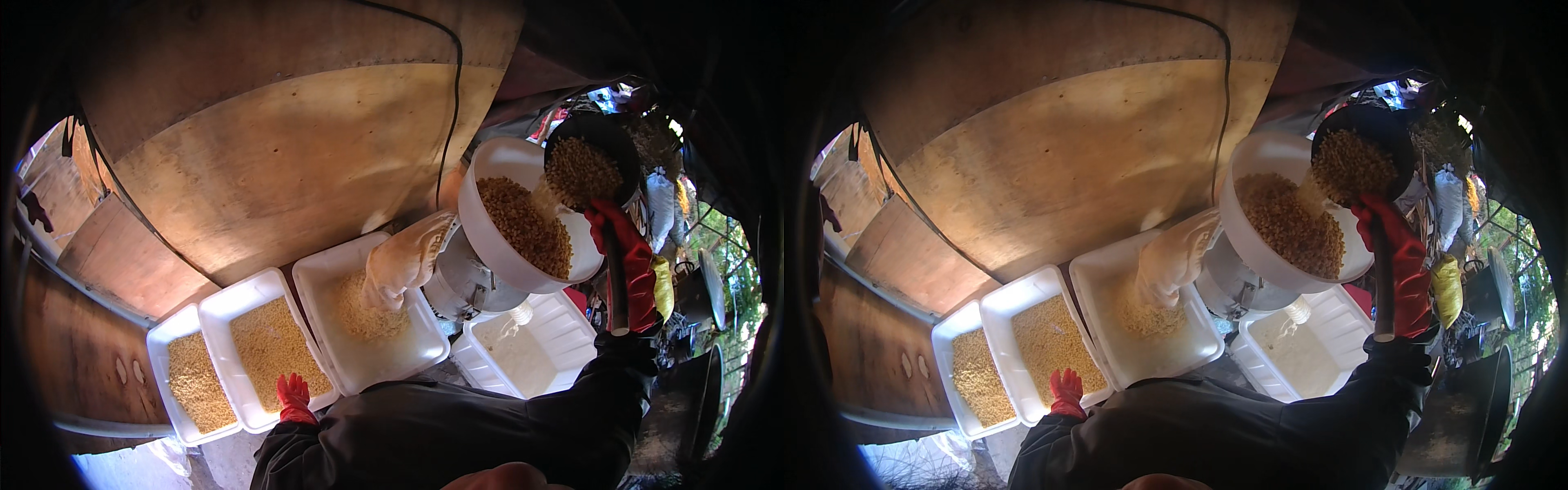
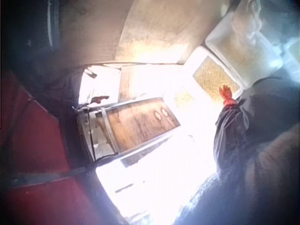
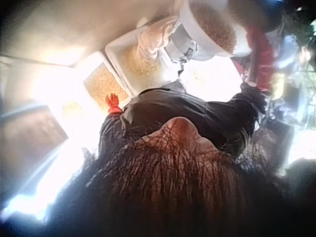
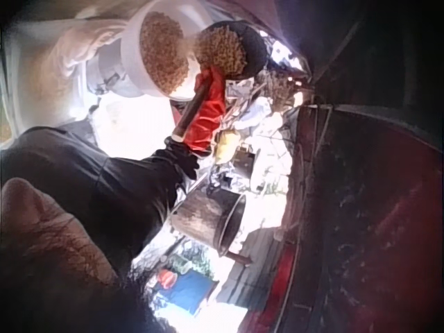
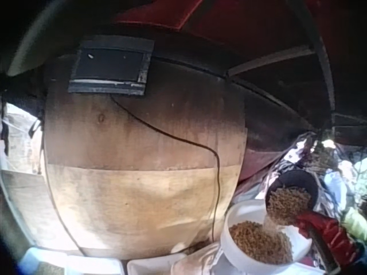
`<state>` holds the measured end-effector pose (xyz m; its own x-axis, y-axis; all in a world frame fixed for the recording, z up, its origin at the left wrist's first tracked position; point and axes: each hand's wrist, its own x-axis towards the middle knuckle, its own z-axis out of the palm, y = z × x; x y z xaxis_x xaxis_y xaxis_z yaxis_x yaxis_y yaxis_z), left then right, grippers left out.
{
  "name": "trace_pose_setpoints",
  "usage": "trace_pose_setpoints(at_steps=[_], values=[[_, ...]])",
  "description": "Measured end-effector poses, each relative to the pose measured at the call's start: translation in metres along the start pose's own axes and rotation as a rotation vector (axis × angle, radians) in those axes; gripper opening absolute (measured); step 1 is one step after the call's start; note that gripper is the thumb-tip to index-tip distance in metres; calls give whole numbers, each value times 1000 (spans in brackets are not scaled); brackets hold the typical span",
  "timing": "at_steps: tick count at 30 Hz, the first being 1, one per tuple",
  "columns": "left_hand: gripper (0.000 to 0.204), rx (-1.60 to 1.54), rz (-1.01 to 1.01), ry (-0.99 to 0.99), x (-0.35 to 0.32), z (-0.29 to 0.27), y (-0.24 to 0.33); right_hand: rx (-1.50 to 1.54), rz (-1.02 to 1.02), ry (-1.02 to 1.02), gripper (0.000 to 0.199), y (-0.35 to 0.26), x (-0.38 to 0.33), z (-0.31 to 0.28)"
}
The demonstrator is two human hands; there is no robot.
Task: The person washes grains in a metal bowl under running water, then pours the grains into a grinding machine. The person repeatedly scoops grains from a white container and feeds them into the machine's hopper.
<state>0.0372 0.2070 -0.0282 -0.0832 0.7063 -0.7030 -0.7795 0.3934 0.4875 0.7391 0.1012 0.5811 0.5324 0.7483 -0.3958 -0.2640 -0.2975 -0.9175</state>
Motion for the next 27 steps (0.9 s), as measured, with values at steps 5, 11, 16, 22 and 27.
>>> trace_pose_setpoints(at_steps=[5,11,16,22,27], values=[[56,19,12,10,-11,4,-1,-115,-167,179,30,5,-11,16],[56,22,13,16,-17,4,0,-111,-352,366,32,20,-4,22],[59,31,-20,-6,-12,-1,1,-286,-441,274,33,21,-5,4],[58,23,-47,-13,-13,-8,3,-298,-365,377,32,9,-15,25],[60,14,-40,-16,-4,-35,1,-359,-375,368,35,21,1,14]])
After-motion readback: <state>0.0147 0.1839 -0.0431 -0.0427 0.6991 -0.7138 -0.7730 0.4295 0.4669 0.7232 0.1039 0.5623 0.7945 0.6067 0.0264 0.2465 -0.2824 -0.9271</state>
